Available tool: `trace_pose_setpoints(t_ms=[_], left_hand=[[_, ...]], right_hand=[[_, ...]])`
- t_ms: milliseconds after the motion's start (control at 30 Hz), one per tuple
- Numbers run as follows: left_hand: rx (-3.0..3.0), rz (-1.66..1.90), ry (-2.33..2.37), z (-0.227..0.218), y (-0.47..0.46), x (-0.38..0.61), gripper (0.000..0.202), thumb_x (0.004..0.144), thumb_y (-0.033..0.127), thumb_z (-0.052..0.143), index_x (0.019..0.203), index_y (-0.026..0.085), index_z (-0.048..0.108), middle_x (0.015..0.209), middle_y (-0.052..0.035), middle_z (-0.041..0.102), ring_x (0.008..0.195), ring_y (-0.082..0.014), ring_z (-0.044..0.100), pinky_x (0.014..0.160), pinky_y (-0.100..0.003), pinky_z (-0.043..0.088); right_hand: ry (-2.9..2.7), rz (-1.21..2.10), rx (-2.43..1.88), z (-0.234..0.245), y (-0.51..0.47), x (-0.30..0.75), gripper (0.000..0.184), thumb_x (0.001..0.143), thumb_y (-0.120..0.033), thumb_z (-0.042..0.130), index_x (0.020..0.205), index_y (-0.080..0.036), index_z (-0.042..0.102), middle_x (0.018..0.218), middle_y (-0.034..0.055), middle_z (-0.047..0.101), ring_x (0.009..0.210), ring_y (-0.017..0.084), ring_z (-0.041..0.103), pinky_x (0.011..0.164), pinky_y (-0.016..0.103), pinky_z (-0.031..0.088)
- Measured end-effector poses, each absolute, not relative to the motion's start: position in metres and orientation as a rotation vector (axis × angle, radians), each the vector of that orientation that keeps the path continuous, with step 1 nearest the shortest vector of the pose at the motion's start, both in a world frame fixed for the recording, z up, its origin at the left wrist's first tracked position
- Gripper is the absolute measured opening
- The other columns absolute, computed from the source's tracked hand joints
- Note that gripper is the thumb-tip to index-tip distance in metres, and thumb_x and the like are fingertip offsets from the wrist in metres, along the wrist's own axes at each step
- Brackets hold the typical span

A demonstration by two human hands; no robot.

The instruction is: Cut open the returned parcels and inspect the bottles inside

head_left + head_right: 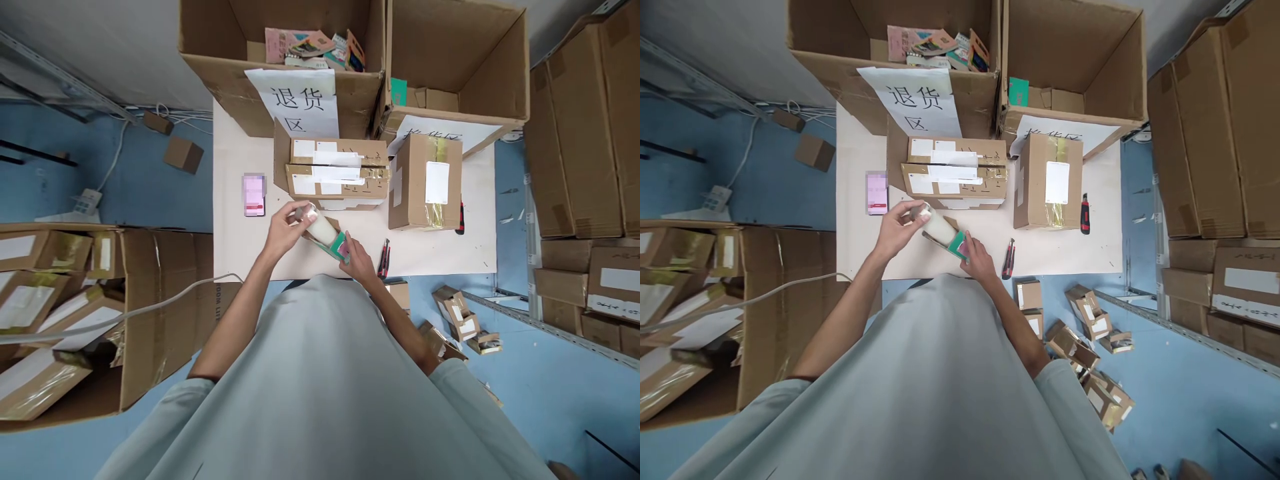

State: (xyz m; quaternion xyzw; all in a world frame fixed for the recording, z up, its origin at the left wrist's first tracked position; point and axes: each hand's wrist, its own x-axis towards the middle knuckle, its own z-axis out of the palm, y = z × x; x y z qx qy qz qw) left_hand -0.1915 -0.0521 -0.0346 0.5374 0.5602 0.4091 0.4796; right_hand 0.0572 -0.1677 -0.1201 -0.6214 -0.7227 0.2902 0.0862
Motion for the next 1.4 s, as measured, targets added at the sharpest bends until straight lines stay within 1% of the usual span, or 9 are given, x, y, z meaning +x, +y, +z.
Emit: trace_pose_setpoints(t_ms=[167, 333, 633, 867, 933, 1000, 1100, 1300, 1400], left_hand=[[1.488, 0.655, 1.272, -0.048, -0.075, -0.176, 0.060, 0.092, 0.061, 0.082, 0.139, 0.023, 0.077, 0.134, -0.0114, 0.080, 0.107, -0.0259, 0.076, 0.098, -0.043, 0.064], [1.785, 0.512, 1.236, -0.057, -0.083, -0.167, 0.033, 0.101, 0.044, 0.067, 0.124, 0.028, 0.085, 0.148, -0.0109, 0.076, 0.147, -0.0362, 0.063, 0.131, -0.062, 0.046], [1.741, 0.520, 1.236, -0.050, -0.088, -0.173, 0.022, 0.100, 0.041, 0.069, 0.107, 0.028, 0.085, 0.129, -0.0113, 0.082, 0.128, -0.0329, 0.075, 0.116, -0.056, 0.060], [1.822, 0.418, 1.114, -0.048, -0.085, -0.189, 0.021, 0.095, 0.035, 0.067, 0.102, 0.028, 0.085, 0.130, -0.0107, 0.079, 0.123, -0.0307, 0.076, 0.111, -0.052, 0.063], [1.824, 0.376, 1.071, -0.049, -0.086, -0.191, 0.032, 0.088, 0.029, 0.069, 0.116, 0.027, 0.083, 0.135, -0.0113, 0.077, 0.124, -0.0312, 0.075, 0.112, -0.052, 0.063], [1.802, 0.384, 1.080, -0.049, -0.086, -0.192, 0.059, 0.082, 0.024, 0.071, 0.141, 0.024, 0.075, 0.144, -0.0131, 0.071, 0.125, -0.0318, 0.074, 0.113, -0.052, 0.063], [1.843, 0.467, 1.215, -0.049, -0.085, -0.192, 0.083, 0.079, 0.018, 0.072, 0.161, 0.022, 0.061, 0.159, -0.0160, 0.060, 0.141, -0.0357, 0.067, 0.125, -0.056, 0.055], [2.013, 0.374, 1.151, -0.050, -0.086, -0.184, 0.034, 0.087, 0.020, 0.073, 0.118, 0.027, 0.086, 0.147, -0.0124, 0.070, 0.144, -0.0392, 0.061, 0.127, -0.061, 0.051], [1.970, 0.441, 1.199, -0.057, -0.093, -0.182, 0.032, 0.087, 0.025, 0.077, 0.117, 0.029, 0.087, 0.156, -0.0118, 0.066, 0.156, -0.0414, 0.052, 0.134, -0.064, 0.043]], right_hand=[[-2.119, 0.875, -1.886, -0.123, -0.170, 0.049, 0.108, 0.092, -0.021, 0.063, 0.186, -0.013, 0.011, 0.160, 0.0227, 0.059, 0.145, 0.037, 0.061, 0.108, 0.050, 0.069], [-2.134, 0.890, -1.931, -0.116, -0.168, 0.046, 0.105, 0.094, -0.021, 0.062, 0.186, -0.013, 0.012, 0.165, 0.0226, 0.057, 0.146, 0.034, 0.062, 0.114, 0.045, 0.066], [-2.216, 0.895, -1.939, -0.108, -0.166, 0.045, 0.106, 0.097, -0.021, 0.060, 0.188, -0.018, 0.006, 0.165, 0.0222, 0.056, 0.145, 0.035, 0.062, 0.109, 0.045, 0.068], [-2.258, 0.912, -1.936, -0.109, -0.172, 0.046, 0.098, 0.099, -0.023, 0.059, 0.186, -0.016, 0.015, 0.168, 0.0212, 0.054, 0.148, 0.034, 0.061, 0.108, 0.044, 0.069], [-2.232, 0.910, -1.925, -0.111, -0.173, 0.048, 0.099, 0.098, -0.023, 0.060, 0.186, -0.014, 0.016, 0.169, 0.0220, 0.054, 0.148, 0.034, 0.061, 0.109, 0.045, 0.069], [-2.213, 0.898, -1.906, -0.113, -0.175, 0.050, 0.102, 0.096, -0.023, 0.061, 0.186, -0.014, 0.013, 0.169, 0.0221, 0.054, 0.149, 0.034, 0.061, 0.109, 0.046, 0.068], [-2.218, 0.888, -1.891, -0.115, -0.177, 0.053, 0.103, 0.095, -0.022, 0.061, 0.186, -0.015, 0.013, 0.169, 0.0212, 0.055, 0.150, 0.034, 0.060, 0.110, 0.045, 0.068], [-2.222, 0.886, -1.895, -0.115, -0.181, 0.053, 0.102, 0.096, -0.021, 0.060, 0.186, -0.015, 0.013, 0.170, 0.0219, 0.053, 0.151, 0.034, 0.059, 0.109, 0.046, 0.069], [-2.207, 0.890, -1.904, -0.115, -0.182, 0.053, 0.104, 0.096, -0.021, 0.060, 0.187, -0.017, 0.010, 0.170, 0.0213, 0.053, 0.151, 0.035, 0.058, 0.108, 0.047, 0.069]])
